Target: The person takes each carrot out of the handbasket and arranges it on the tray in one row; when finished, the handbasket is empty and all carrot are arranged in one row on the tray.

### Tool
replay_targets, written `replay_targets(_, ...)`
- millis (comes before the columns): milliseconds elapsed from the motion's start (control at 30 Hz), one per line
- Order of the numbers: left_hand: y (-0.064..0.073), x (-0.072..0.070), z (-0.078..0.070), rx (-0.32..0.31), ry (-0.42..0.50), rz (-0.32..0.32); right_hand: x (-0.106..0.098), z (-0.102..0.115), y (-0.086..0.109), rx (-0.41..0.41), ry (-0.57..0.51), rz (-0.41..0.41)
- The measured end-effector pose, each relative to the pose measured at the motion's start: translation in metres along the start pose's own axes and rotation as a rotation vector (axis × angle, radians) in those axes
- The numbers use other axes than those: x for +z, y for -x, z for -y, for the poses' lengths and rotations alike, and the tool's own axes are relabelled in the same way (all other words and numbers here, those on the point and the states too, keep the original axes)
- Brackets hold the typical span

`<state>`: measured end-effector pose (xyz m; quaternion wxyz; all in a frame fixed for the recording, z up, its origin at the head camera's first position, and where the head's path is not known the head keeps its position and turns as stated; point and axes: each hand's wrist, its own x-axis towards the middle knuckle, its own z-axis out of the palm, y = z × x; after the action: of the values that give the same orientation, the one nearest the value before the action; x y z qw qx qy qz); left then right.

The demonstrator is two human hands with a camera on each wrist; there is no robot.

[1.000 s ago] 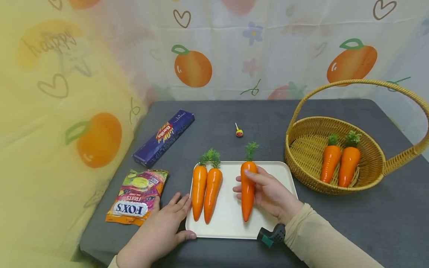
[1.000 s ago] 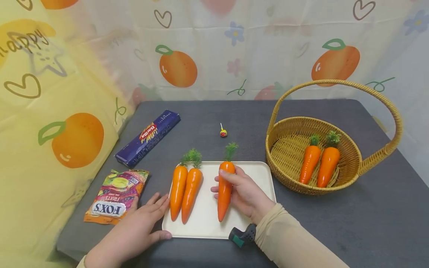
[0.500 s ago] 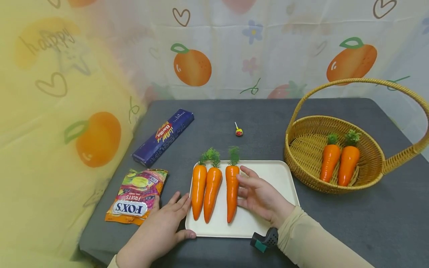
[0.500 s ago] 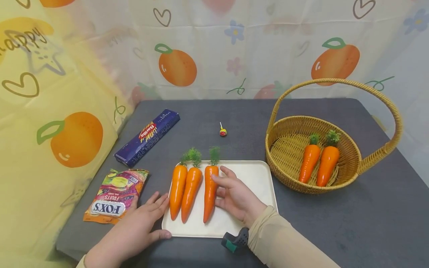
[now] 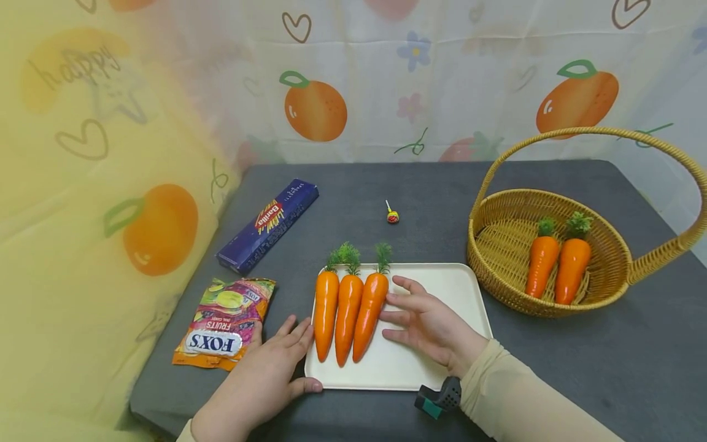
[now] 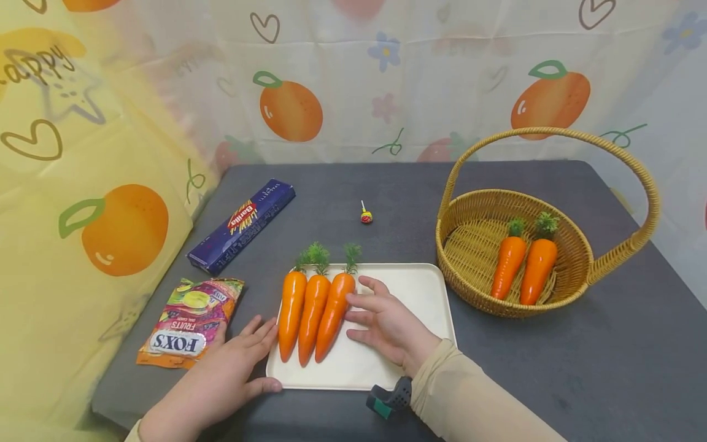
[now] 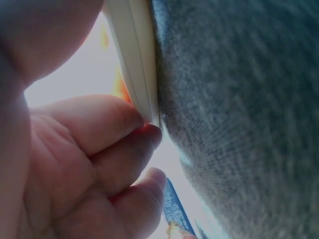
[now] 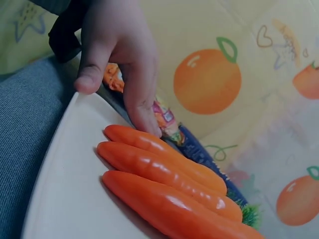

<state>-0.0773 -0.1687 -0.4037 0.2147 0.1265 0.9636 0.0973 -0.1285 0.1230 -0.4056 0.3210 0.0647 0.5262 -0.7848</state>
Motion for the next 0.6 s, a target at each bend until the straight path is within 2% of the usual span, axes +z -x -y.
replay_targets(267, 0.0, -0.001, 0.0, 0.002, -0.001, 0.012, -0.004, 0.003, 0.009, 0.011, 0.027, 0.006)
replay_targets(600, -0.001, -0.002, -0.001, 0.003, -0.018, 0.017, -0.023, 0.023, 0.024, -0.049, 0.071, 0.115)
